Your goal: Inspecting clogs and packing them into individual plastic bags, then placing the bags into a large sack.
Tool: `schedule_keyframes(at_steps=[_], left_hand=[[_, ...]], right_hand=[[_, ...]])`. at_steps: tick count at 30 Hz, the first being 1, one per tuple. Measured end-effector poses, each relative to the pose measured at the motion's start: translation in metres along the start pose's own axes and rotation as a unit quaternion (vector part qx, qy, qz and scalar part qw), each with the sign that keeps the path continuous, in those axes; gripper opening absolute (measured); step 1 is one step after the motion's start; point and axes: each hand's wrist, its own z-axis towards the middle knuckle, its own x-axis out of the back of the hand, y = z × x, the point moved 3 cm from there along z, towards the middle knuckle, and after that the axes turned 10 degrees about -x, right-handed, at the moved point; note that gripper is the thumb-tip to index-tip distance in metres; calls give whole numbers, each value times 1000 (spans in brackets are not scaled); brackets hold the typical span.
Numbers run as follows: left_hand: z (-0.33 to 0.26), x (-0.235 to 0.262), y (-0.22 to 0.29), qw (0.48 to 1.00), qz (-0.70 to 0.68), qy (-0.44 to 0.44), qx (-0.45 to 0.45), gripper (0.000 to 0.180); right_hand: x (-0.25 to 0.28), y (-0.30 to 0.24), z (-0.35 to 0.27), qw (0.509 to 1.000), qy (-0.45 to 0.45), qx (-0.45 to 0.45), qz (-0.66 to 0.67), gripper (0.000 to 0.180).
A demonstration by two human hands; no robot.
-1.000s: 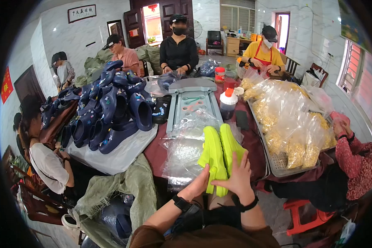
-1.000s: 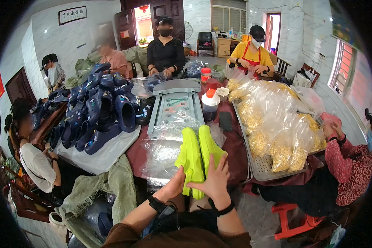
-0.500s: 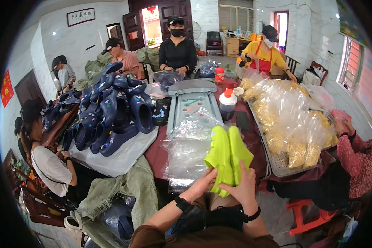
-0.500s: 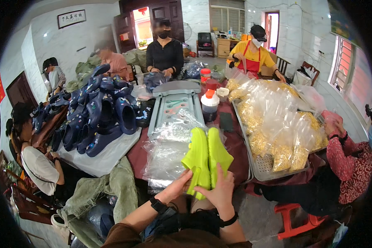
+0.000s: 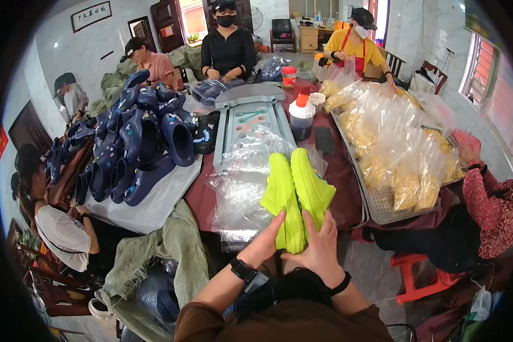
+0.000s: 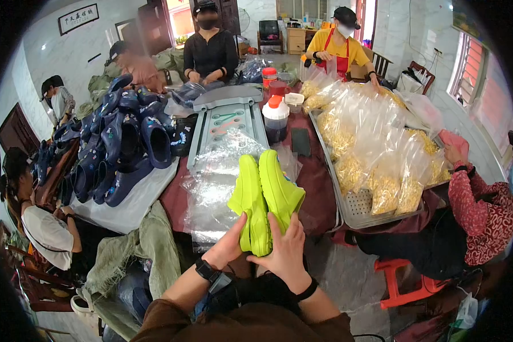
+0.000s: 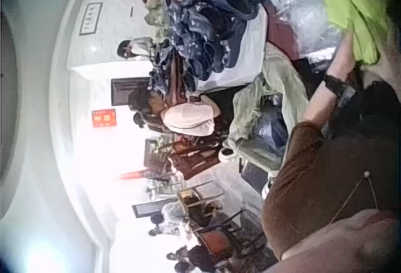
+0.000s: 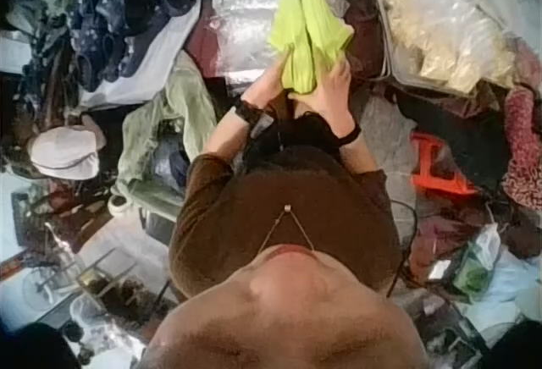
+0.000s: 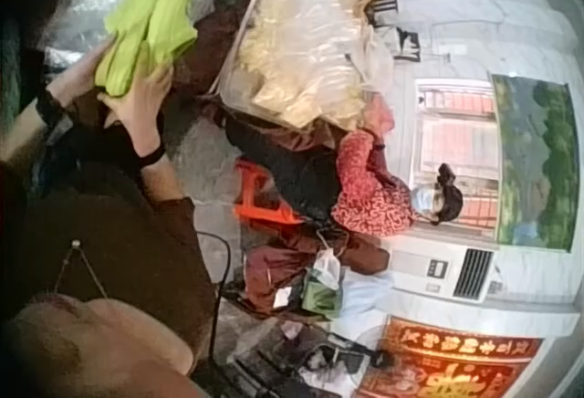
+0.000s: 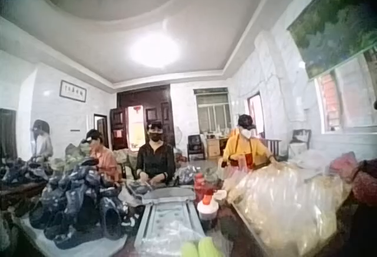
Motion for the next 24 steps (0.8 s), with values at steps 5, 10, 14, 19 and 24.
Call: schedule_keyframes(at_steps=[5,10,14,19,24], left_hand=[[-17,-9,2,1000,-2,-2,-23,59],[-33,-1,-3,1000,3,-29,-7,55],[-32,-4,-7,1000,-16,-1,-5,51],[-34,-6,23,995,89,-23,37,55],[-32,-26,146,871,393,-269,123,46]], right_hand=[[8,-4,-4,999,-13,9,29,96],[12,-14,-18,999,-6,17,39,87],[0,-12,-15,999,32,-16,-32,83],[-5,3,-11,994,76,-48,55,71],[-11,46,-4,948,66,-110,290,41]])
